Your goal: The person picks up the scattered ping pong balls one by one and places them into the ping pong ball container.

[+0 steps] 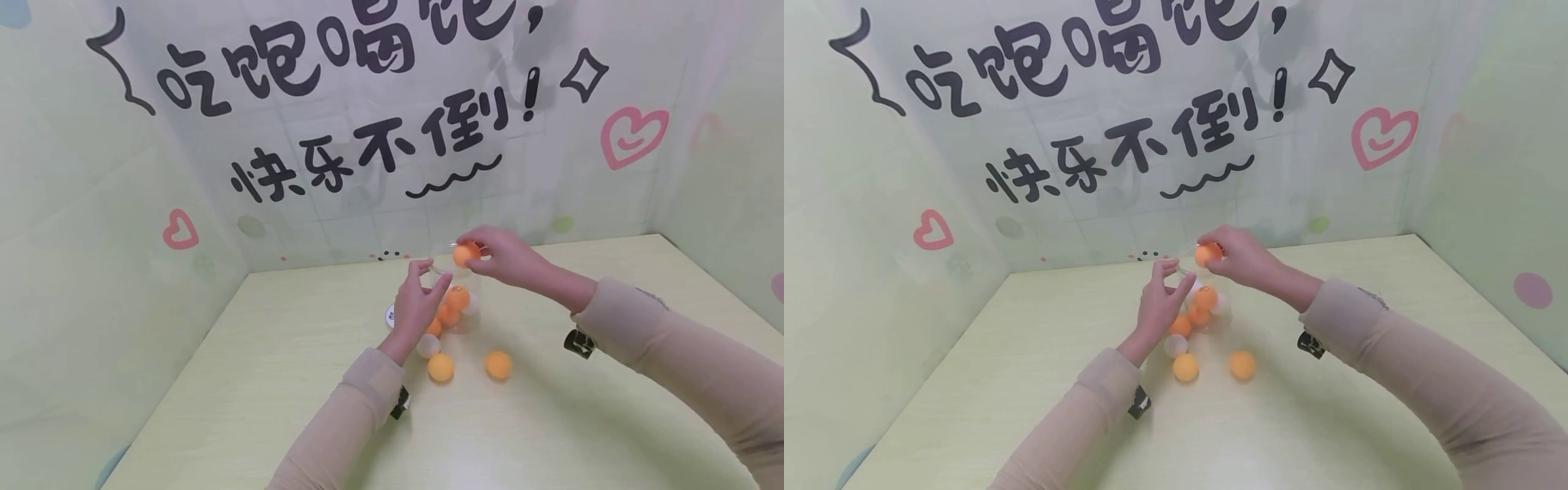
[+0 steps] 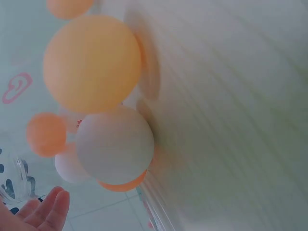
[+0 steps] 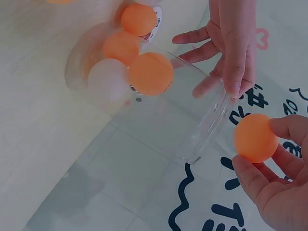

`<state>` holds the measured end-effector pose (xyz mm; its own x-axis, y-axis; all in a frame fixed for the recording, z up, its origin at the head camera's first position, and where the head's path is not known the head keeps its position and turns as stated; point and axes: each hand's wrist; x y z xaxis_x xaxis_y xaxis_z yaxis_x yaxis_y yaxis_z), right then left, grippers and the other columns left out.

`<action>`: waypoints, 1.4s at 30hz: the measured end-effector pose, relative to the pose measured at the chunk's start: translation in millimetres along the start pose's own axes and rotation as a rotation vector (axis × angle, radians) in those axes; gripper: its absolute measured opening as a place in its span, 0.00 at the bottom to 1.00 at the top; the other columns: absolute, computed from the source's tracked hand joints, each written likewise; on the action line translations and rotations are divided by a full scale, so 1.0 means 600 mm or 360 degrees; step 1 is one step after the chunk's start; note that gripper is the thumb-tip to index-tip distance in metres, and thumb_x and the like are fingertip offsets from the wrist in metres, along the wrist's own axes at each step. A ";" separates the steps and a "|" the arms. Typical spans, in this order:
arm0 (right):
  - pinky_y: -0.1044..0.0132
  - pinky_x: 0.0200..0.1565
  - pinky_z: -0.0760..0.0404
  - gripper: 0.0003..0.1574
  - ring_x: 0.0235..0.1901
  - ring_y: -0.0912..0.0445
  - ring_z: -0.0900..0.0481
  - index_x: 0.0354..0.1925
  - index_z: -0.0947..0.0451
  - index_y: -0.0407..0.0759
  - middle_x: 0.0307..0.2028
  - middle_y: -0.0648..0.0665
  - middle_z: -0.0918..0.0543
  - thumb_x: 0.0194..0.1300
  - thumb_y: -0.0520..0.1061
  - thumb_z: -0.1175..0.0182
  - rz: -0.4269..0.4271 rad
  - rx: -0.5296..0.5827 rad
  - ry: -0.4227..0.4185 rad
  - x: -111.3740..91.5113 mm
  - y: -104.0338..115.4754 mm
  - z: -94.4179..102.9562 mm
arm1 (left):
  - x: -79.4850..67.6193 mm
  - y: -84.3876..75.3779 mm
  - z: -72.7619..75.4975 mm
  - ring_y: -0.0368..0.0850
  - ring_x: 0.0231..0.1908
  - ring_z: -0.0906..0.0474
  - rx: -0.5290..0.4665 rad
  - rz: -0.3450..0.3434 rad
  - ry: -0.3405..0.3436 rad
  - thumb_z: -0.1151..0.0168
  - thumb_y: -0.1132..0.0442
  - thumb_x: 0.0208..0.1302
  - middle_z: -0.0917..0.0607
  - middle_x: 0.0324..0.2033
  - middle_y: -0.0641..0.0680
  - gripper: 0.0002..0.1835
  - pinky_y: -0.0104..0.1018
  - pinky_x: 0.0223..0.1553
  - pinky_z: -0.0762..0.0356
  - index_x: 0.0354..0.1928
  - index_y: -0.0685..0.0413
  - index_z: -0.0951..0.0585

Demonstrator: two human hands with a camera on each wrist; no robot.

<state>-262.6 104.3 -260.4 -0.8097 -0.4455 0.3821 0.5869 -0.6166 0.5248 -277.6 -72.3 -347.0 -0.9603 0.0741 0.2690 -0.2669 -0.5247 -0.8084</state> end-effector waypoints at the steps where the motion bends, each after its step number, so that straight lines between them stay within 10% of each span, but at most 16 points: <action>1: 0.50 0.49 0.25 0.21 0.46 0.43 0.25 0.50 0.27 0.28 0.47 0.33 0.22 0.56 0.32 0.43 -0.0004 0.0002 -0.0005 0.003 -0.001 0.000 | 0.000 0.000 0.000 0.48 0.42 0.20 0.0000 -0.0004 0.0000 0.47 0.38 0.59 0.29 0.61 0.51 0.30 0.37 0.39 0.22 0.59 0.44 0.35; 29: 0.50 0.53 0.27 0.23 0.51 0.39 0.27 0.54 0.29 0.30 0.54 0.33 0.26 0.59 0.34 0.46 -0.0229 0.0026 0.0016 0.042 -0.030 -0.008 | 0.003 0.004 -0.005 0.47 0.39 0.20 0.0007 -0.0043 -0.0026 0.47 0.38 0.59 0.28 0.60 0.50 0.30 0.36 0.37 0.22 0.59 0.45 0.35; 42: 0.51 0.49 0.24 0.20 0.46 0.40 0.25 0.51 0.28 0.26 0.50 0.30 0.25 0.58 0.30 0.47 -0.0115 0.0143 -0.0079 0.012 -0.031 -0.004 | 0.005 0.004 -0.006 0.46 0.39 0.20 0.0025 -0.0054 -0.0018 0.48 0.36 0.58 0.29 0.61 0.49 0.33 0.36 0.39 0.23 0.60 0.45 0.36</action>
<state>-279.3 111.0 -269.2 -0.8502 -0.3677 0.3768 0.5265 -0.5844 0.6175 -281.3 -70.3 -349.7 -0.9497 0.0823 0.3022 -0.2979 -0.5355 -0.7902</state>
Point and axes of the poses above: each hand's wrist, its own x-axis towards the middle knuckle, its own z-axis out of the back of the hand, y = z × x
